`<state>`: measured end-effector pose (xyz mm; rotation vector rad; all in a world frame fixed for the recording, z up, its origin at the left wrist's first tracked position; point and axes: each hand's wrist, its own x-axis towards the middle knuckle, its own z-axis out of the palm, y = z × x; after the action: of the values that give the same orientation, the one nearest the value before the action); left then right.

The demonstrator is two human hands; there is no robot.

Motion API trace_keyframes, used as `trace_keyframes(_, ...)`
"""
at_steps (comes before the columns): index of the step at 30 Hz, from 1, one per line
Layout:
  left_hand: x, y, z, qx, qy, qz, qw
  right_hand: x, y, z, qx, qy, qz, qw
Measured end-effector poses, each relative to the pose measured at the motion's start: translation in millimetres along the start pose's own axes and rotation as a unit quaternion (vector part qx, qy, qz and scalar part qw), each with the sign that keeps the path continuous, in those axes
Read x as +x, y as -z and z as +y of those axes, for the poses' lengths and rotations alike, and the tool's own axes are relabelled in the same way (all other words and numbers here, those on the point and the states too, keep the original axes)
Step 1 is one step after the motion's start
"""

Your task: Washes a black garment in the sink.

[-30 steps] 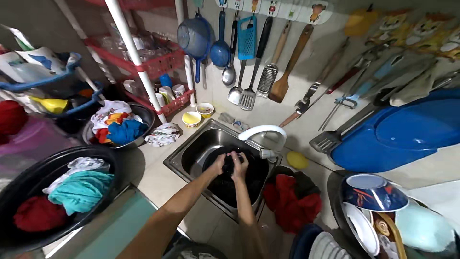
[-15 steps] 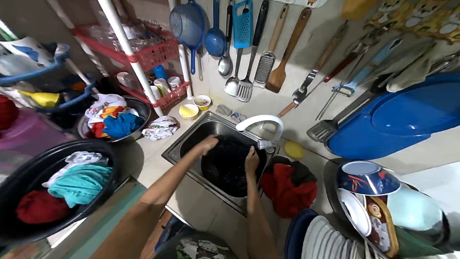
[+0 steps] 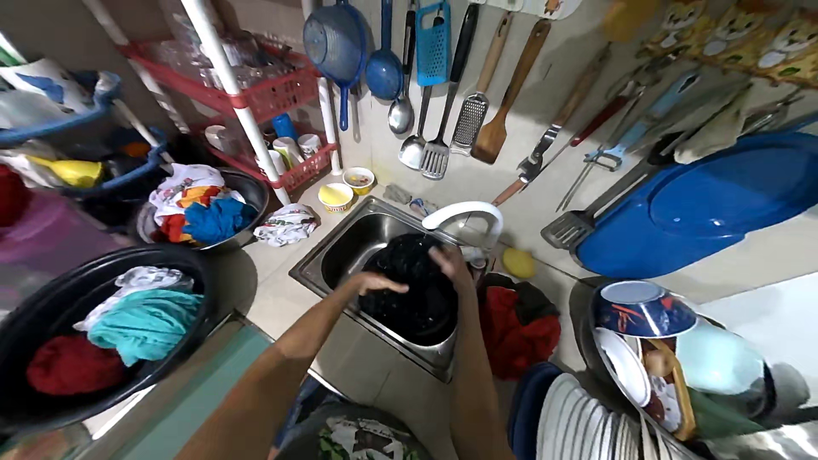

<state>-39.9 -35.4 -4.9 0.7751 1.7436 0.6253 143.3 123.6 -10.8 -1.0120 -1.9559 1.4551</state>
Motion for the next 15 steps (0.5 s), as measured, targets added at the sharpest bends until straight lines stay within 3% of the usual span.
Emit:
trace_keyframes(2,5.4,-12.1,10.4,0.046,-0.016,-0.007,0.999,-10.8,-10.1,-0.2,-0.086,0.006,-0.129,0.988)
trace_keyframes(5,-28.2,6.6,39.2,-0.069,-0.15,0.057,0.985,-32.5,-24.0,11.4,0.011,-0.024,-0.196,0.98)
trace_keyframes(8,-38.7,36.5,54.5,-0.212,-0.295,0.106,0.926,-37.7,-39.4,37.0,-0.002,-0.103,-0.166,0.981)
trace_keyframes(10,-48.4,50.1,64.4,-0.286,-0.356,0.109,0.883,-32.8,-47.0,55.9,0.018,-0.091,-0.105,0.99)
trace_keyframes(12,-56.7,59.0,66.7,-0.379,-0.384,0.115,0.834,-29.5,-45.5,66.4,0.178,-0.058,-0.013,0.982)
trace_keyframes(15,-35.2,67.3,51.0,-0.548,-0.391,0.086,0.734,-20.8,-38.1,60.7,0.422,-0.022,0.062,0.904)
